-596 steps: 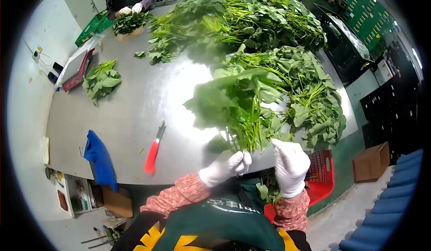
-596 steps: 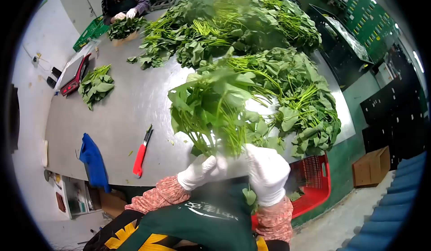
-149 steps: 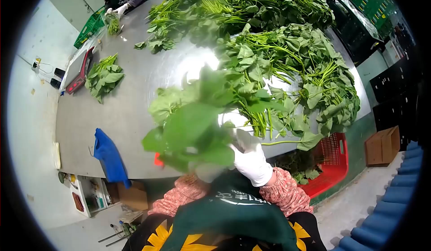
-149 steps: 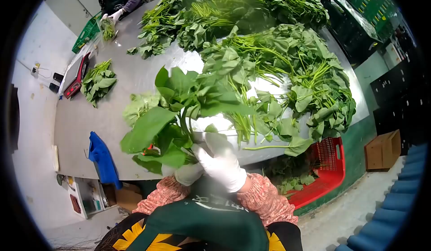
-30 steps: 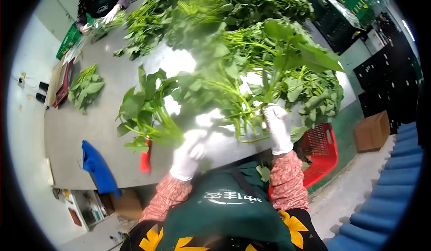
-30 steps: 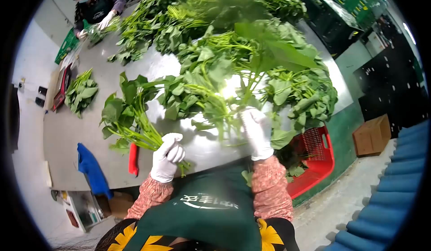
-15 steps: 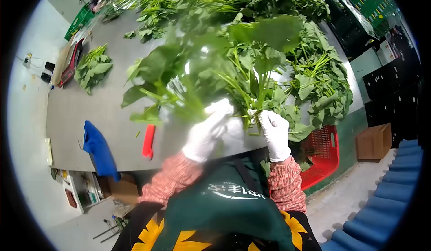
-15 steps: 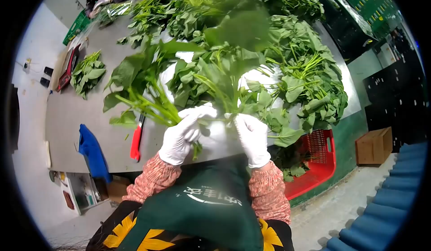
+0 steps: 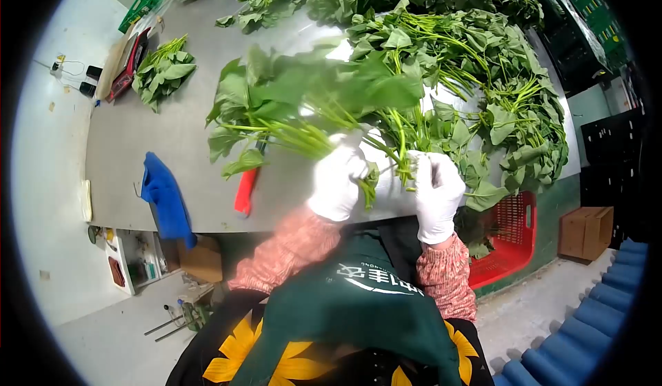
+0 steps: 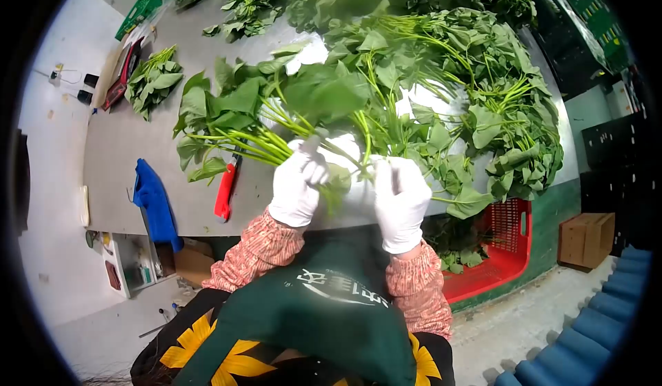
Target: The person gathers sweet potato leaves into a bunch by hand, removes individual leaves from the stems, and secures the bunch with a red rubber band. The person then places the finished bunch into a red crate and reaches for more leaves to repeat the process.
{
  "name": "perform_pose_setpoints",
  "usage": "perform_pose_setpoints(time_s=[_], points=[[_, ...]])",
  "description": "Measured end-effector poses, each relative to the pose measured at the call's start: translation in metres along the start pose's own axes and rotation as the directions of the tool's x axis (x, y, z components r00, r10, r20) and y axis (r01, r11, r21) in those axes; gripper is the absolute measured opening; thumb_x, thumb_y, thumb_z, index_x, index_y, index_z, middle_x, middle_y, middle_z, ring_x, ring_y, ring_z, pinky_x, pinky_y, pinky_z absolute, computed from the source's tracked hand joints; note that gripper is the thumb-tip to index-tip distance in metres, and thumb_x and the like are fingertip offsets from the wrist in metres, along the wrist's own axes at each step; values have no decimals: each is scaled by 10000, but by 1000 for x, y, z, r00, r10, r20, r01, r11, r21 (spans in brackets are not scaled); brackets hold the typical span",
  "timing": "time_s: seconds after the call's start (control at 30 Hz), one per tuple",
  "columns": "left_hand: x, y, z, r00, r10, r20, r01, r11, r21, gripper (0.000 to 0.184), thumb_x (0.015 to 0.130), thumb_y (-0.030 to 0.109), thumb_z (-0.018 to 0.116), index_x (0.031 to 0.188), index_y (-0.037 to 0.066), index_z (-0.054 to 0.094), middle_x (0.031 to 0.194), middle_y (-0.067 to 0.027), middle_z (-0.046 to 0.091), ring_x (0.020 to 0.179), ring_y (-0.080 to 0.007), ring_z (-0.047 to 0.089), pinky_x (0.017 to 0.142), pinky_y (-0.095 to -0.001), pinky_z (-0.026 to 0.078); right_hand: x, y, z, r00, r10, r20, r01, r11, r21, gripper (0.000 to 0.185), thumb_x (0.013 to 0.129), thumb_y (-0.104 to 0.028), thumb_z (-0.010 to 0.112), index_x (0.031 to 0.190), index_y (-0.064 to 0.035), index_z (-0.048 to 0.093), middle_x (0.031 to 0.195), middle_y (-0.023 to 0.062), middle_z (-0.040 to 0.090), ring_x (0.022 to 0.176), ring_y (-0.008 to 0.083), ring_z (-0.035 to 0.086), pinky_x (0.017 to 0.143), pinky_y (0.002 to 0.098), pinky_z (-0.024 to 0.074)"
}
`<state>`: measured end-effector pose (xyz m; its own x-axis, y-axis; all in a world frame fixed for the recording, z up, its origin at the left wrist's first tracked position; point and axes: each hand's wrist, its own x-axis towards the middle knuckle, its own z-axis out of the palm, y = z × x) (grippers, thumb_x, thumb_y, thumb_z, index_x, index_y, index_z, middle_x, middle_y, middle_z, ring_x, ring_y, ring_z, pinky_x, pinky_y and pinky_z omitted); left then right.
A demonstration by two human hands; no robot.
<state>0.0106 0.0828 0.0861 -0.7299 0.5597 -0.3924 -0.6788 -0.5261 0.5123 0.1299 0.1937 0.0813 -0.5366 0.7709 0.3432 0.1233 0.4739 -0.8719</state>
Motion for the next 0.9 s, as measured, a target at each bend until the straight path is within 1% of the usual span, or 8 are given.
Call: perform_pose_setpoints(time_s=[0.2,0.27,0.33,0.4,0.57,0.67,0.77,0.9], points=[[19,48,-19,973,173,152,-165,984,-66,206,1025,178,506,1083,41,649,503,91,224,435,-56,220,464,-236,227,8,88,-56,987,153,51,-118,901,-418,141,939,-128,628,943,8,662,796,86,666,687,92,569,648,262,465],[20,49,-25,955,160,249,-155,987,-42,214,1030,182,493,1080,40,645,500,91,222,432,-58,222,468,-237,232,5,90,-71,990,82,113,18,724,-690,306,875,-293,693,1104,-90,683,993,166,679,879,328,667,717,390,512],[17,44,-26,950,82,301,-64,995,-71,220,1033,180,482,1103,34,631,495,95,216,427,-64,221,470,-241,230,9,54,-74,995,75,66,9,593,-806,403,865,-325,703,1201,-108,656,1017,144,677,874,318,665,723,395,514],[14,38,-25,954,5,299,7,999,-37,228,1031,194,487,1112,34,628,495,96,220,426,-65,222,471,-242,234,16,28,-73,989,-129,75,148,786,-600,319,885,-188,699,1182,-74,671,940,101,678,811,248,669,707,342,512],[4,24,-22,957,-136,257,131,991,36,147,1019,177,510,1001,83,622,499,80,282,421,-75,263,463,-252,257,4,-19,-34,884,128,451,-207,969,131,198,898,-45,655,1086,-7,703,931,72,699,816,111,613,758,255,481],[-4,20,-24,959,-146,242,125,987,97,123,997,175,557,911,96,596,506,75,325,428,-80,295,470,-256,265,-14,-21,-9,689,360,630,-581,793,182,196,910,-65,667,1090,12,683,885,25,685,703,62,581,618,201,448],[-7,18,-33,951,-194,240,161,975,150,200,1007,221,545,1070,44,616,519,74,324,469,-83,309,510,-253,285,-15,-22,-4,666,398,631,-621,765,174,163,909,-57,674,1057,13,681,862,7,673,661,32,554,561,175,414],[-5,15,-36,949,-146,280,146,989,20,337,1025,282,508,1206,1,556,542,56,322,501,-81,314,520,-257,294,-17,-26,-6,842,375,388,-509,792,337,92,902,-50,677,985,-11,685,772,-27,634,633,17,495,560,165,376]])
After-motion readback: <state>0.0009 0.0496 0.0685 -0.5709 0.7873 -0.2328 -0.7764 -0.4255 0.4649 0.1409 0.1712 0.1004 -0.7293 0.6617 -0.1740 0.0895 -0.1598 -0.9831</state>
